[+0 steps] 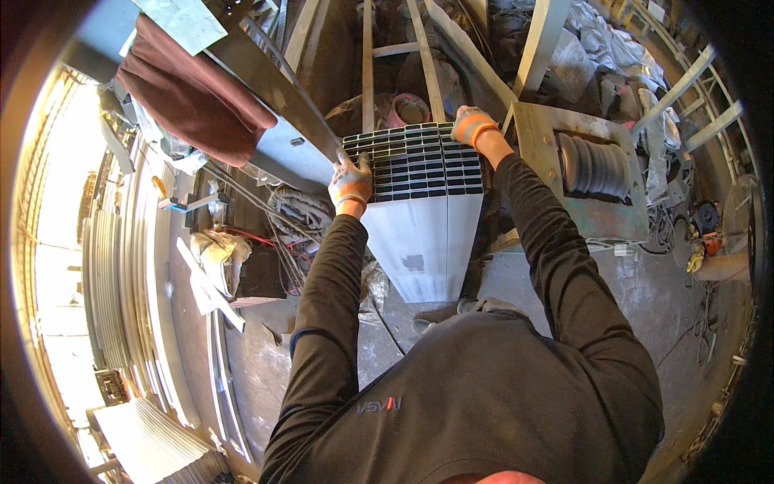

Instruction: The person repeatedly picks up long metal profiles, runs them through a grinding machine, and stacks them into a growing pile. The person handles the profiles one at a time, aligning them carefully in the stack.

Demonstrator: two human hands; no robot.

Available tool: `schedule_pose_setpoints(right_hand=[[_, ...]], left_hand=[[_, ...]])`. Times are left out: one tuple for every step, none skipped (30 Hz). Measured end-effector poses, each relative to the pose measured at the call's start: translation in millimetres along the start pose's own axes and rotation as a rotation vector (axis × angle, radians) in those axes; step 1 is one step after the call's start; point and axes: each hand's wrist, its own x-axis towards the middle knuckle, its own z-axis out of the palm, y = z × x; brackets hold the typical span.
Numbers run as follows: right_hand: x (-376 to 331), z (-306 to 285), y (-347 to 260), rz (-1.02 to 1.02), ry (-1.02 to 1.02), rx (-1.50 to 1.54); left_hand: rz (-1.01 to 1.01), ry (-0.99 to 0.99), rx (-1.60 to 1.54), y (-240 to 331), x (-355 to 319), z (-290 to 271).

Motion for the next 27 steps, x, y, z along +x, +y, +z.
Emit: schedule_pose_setpoints(right_hand=[[1.7, 0.2, -1.5, -0.007, -0.021, -0.018], [4.1, -0.1, -1.9, -0.036, -0.012, -0.044], [6.4, 0.9, -2.4, -0.102, -0.009, -0.19], [8.4, 2.1, -1.5, -0.14, 0.001, -0.156], [10.5, 3.6, -1.3, -0.154, 0.004, -0.177], [11.9, 5.6, -0.2, -0.14, -0.018, -0.194], [13.8, 7.1, 0.4, -0.146, 0.013, -0.152], [15.3, 8.8, 1.5, -0.132, 0.023, -0.131], [17.4, 10.2, 2.6, -0.117, 0.031, -0.11], [19.8, 11.1, 4.3, -0.139, 0.034, -0.104], [23.0, 11.9, 6.4, -0.162, 0.037, -0.097], [26.8, 12.1, 9.1, -0.182, 0.011, -0.103], [31.1, 12.1, 12.8, -0.175, 0.005, -0.133], [36.9, 10.7, 16.6, -0.164, -0.029, -0.176], [41.8, 9.8, 22.2, -0.161, -0.058, -0.193], [47.0, 8.7, 27.3, -0.09, -0.077, -0.052], [51.1, 6.7, 33.9, -0.113, -0.069, 0.0], [53.7, 6.2, 38.3, -0.144, -0.078, 0.051], [54.7, 3.5, 45.2, -0.176, -0.086, 0.103], [54.2, 4.4, 46.0, -0.147, 0.015, 0.085], [52.2, 2.8, 49.2, -0.165, 0.007, 0.127], [48.8, 3.0, 49.3, -0.149, -0.001, 0.144], [45.0, 2.1, 49.0, -0.14, 0.03, 0.136], [40.6, 1.4, 47.9, -0.131, 0.06, 0.129], [36.6, 0.8, 46.0, -0.128, 0.126, 0.096], [33.8, -0.8, 43.9, -0.125, 0.192, 0.062], [31.6, -1.7, 42.0, -0.151, 0.167, 0.046]], left_hand=[[-0.004, -0.009, -0.006, 0.4, -0.1, -0.7], [-0.007, -0.016, -0.008, 0.4, -0.2, -1.1], [-0.005, -0.013, -0.012, 0.1, -0.2, -1.2], [-0.002, -0.006, -0.013, -0.4, -0.3, -0.8], [-0.002, -0.004, -0.011, -1.0, -0.1, -0.3], [0.0, 0.0, -0.011, -1.7, -0.1, 0.6], [0.001, 0.001, -0.008, -2.4, 0.0, 1.5], [0.004, 0.008, -0.004, -2.7, 0.4, 2.6], [0.017, 0.026, -0.002, -3.2, 0.5, 3.8], [0.031, 0.05, 0.003, -3.5, 0.6, 4.9], [0.041, 0.061, 0.012, -4.0, 0.7, 5.9], [0.038, 0.066, 0.011, -4.3, 1.0, 6.7], [0.032, 0.057, 0.014, -4.7, 1.2, 7.4], [0.026, 0.049, 0.018, -5.1, 1.5, 7.9], [0.028, 0.049, 0.02, -5.5, 1.8, 8.4], [0.03, 0.05, 0.021, -5.9, 1.9, 8.8], [0.034, 0.053, 0.022, -6.0, 2.4, 9.0], [0.032, 0.054, 0.027, -6.3, 2.3, 9.3], [0.031, 0.056, 0.033, -6.5, 2.2, 9.4], [0.03, 0.055, 0.044, -6.4, 2.4, 9.3], [0.033, 0.059, 0.034, -6.3, 2.5, 9.3], [0.035, 0.06, 0.029, -6.1, 2.5, 9.1], [0.032, 0.054, 0.027, -6.0, 2.5, 8.8], [0.038, 0.066, 0.021, -5.8, 2.5, 8.5], [0.04, 0.07, 0.017, -5.7, 2.5, 8.4], [0.035, 0.061, 0.02, -5.7, 2.3, 8.4], [0.033, 0.064, 0.009, -5.7, 2.2, 8.5]])
